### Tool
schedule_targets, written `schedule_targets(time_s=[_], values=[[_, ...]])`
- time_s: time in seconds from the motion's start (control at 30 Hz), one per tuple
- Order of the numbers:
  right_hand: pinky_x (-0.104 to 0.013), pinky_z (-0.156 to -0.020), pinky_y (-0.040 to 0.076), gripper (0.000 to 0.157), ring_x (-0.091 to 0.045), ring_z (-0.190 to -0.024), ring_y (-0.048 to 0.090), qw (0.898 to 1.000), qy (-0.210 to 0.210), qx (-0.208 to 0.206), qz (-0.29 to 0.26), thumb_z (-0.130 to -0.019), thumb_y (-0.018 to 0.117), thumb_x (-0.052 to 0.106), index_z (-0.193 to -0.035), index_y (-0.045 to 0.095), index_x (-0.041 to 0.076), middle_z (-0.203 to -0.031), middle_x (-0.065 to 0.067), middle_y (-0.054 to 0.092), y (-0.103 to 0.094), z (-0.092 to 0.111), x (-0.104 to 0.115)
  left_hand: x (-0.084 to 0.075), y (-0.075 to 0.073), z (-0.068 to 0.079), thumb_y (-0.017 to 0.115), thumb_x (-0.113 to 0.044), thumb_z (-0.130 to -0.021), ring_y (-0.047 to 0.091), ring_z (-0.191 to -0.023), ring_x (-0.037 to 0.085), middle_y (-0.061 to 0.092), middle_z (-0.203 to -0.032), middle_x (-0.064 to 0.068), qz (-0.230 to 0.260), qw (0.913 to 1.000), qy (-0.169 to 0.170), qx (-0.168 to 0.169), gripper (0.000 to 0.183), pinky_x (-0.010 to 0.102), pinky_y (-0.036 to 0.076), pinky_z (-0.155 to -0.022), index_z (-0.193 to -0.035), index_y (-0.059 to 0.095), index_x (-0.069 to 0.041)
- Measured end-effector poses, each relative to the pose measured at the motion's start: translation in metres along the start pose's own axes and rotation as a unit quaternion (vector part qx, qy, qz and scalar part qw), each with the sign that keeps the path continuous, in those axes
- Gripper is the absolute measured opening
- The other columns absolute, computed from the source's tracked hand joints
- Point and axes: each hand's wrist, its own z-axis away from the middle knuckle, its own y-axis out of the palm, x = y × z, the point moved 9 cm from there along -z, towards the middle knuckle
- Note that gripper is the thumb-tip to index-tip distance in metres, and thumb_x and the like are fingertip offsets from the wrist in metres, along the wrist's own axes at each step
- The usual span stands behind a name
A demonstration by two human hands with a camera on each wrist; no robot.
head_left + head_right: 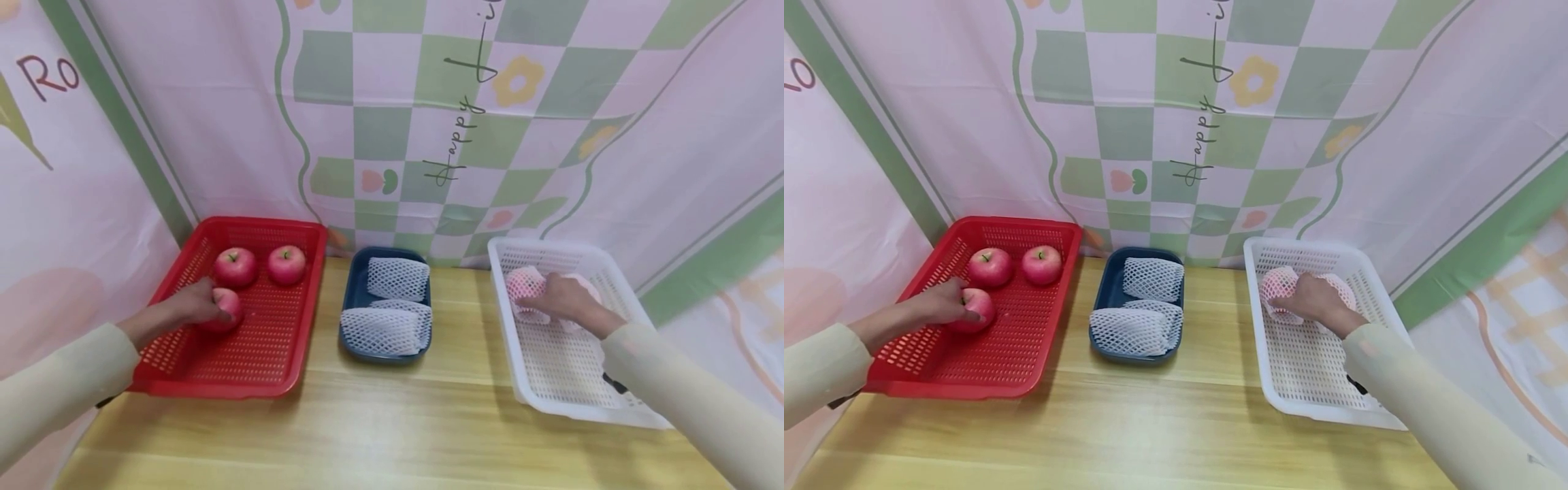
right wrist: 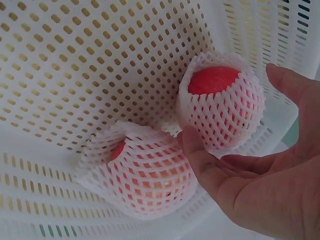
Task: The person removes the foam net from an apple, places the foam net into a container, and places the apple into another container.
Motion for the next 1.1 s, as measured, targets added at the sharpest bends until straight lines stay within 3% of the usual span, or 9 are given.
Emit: schedule_targets(time_s=[0.1, 0.3, 0.5, 0.6, 0.7, 0.77, 0.83, 0.97, 1.1], values=[[-0.034, -0.054, 0.051, 0.054, -0.021, -0.059, 0.056, 1.0, 0.0, 0.004, -0.012, -0.093, 0.074, 0.054, -0.078, 0.05, 0.009, -0.066, -0.005, 0.056, 0.004, -0.002, 0.0, -0.004, -0.002, 0.001, 0.076, -0.018, -0.092, 0.055, -0.106, 0.042, 0.055, -0.111, 0.03, -0.01, 0.9999, 0.012, -0.001, 0.068, 0.057, 0.052, -0.096, -0.131, 0.036, 0.02], [-0.035, -0.055, 0.049, 0.053, -0.023, -0.062, 0.054, 1.0, -0.003, 0.002, -0.024, -0.093, 0.075, 0.049, -0.082, 0.049, 0.004, -0.068, -0.005, 0.051, 0.009, -0.009, 0.001, -0.008, -0.004, 0.0, 0.075, -0.023, -0.095, 0.054, -0.111, 0.045, 0.055, -0.121, 0.036, -0.024, 0.9996, 0.012, 0.004, 0.085, 0.065, 0.048, -0.105, -0.144, 0.025, 0.026], [-0.034, -0.056, 0.048, 0.049, -0.023, -0.062, 0.055, 1.0, -0.003, 0.002, -0.03, -0.092, 0.075, 0.046, -0.084, 0.059, 0.0, -0.068, -0.008, 0.058, 0.014, -0.017, 0.001, -0.009, -0.005, 0.0, 0.075, -0.021, -0.094, 0.055, -0.11, 0.045, 0.056, -0.12, 0.036, -0.031, 0.9993, 0.022, 0.0, 0.087, 0.064, 0.049, -0.105, -0.145, 0.023, 0.028], [-0.041, -0.062, 0.055, 0.059, -0.027, -0.067, 0.059, 1.0, 0.0, 0.004, -0.031, -0.092, 0.074, 0.044, -0.098, 0.06, -0.012, -0.075, -0.015, 0.062, 0.015, -0.02, 0.001, -0.01, -0.006, 0.0, 0.074, -0.021, -0.094, 0.054, -0.112, 0.047, 0.055, -0.121, 0.038, -0.037, 0.9989, 0.027, -0.008, 0.086, 0.065, 0.047, -0.106, -0.143, 0.024, 0.028], [-0.049, -0.073, 0.059, 0.079, -0.033, -0.075, 0.062, 0.999, 0.0, 0.007, -0.033, -0.093, 0.073, 0.043, -0.117, 0.046, -0.028, -0.086, -0.026, 0.063, 0.017, -0.023, 0.0, -0.011, -0.009, 0.001, 0.075, -0.02, -0.094, 0.053, -0.114, 0.05, 0.054, -0.122, 0.042, -0.047, 0.9981, 0.034, -0.023, 0.085, 0.067, 0.045, -0.107, -0.141, 0.024, 0.029], [-0.049, -0.074, 0.059, 0.082, -0.035, -0.076, 0.064, 0.999, 0.004, 0.012, -0.043, -0.094, 0.072, 0.043, -0.12, 0.044, -0.03, -0.089, -0.029, 0.064, 0.019, -0.025, 0.0, -0.013, -0.011, 0.002, 0.075, -0.019, -0.093, 0.053, -0.116, 0.053, 0.053, -0.123, 0.044, -0.047, 0.9975, 0.041, -0.032, 0.084, 0.067, 0.044, -0.108, -0.139, 0.025, 0.03], [-0.046, -0.069, 0.06, 0.072, -0.032, -0.073, 0.066, 0.998, 0.005, 0.017, -0.057, -0.095, 0.07, 0.043, -0.111, 0.053, -0.025, -0.085, -0.026, 0.069, 0.021, -0.027, -0.001, -0.015, -0.013, 0.003, 0.075, -0.018, -0.093, 0.051, -0.119, 0.056, 0.051, -0.126, 0.047, -0.044, 0.9973, 0.046, -0.038, 0.084, 0.068, 0.043, -0.109, -0.139, 0.024, 0.031], [-0.04, -0.058, 0.06, 0.046, -0.024, -0.061, 0.068, 0.995, 0.011, 0.017, -0.099, -0.097, 0.069, 0.043, -0.081, 0.064, 0.0, -0.071, -0.014, 0.073, 0.024, -0.032, -0.002, -0.017, -0.015, 0.005, 0.074, -0.018, -0.094, 0.045, -0.129, 0.062, 0.045, -0.134, 0.052, -0.041, 0.997, 0.051, -0.042, 0.085, 0.069, 0.04, -0.112, -0.14, 0.023, 0.031], [-0.04, -0.056, 0.061, 0.041, -0.021, -0.058, 0.068, 0.991, 0.024, 0.007, -0.133, -0.094, 0.072, 0.041, -0.077, 0.062, 0.004, -0.068, -0.011, 0.072, 0.027, -0.034, -0.005, -0.019, -0.016, 0.004, 0.076, -0.021, -0.093, 0.041, -0.133, 0.064, 0.044, -0.137, 0.052, -0.047, 0.9962, 0.051, -0.053, 0.087, 0.069, 0.038, -0.114, -0.141, 0.025, 0.031]])
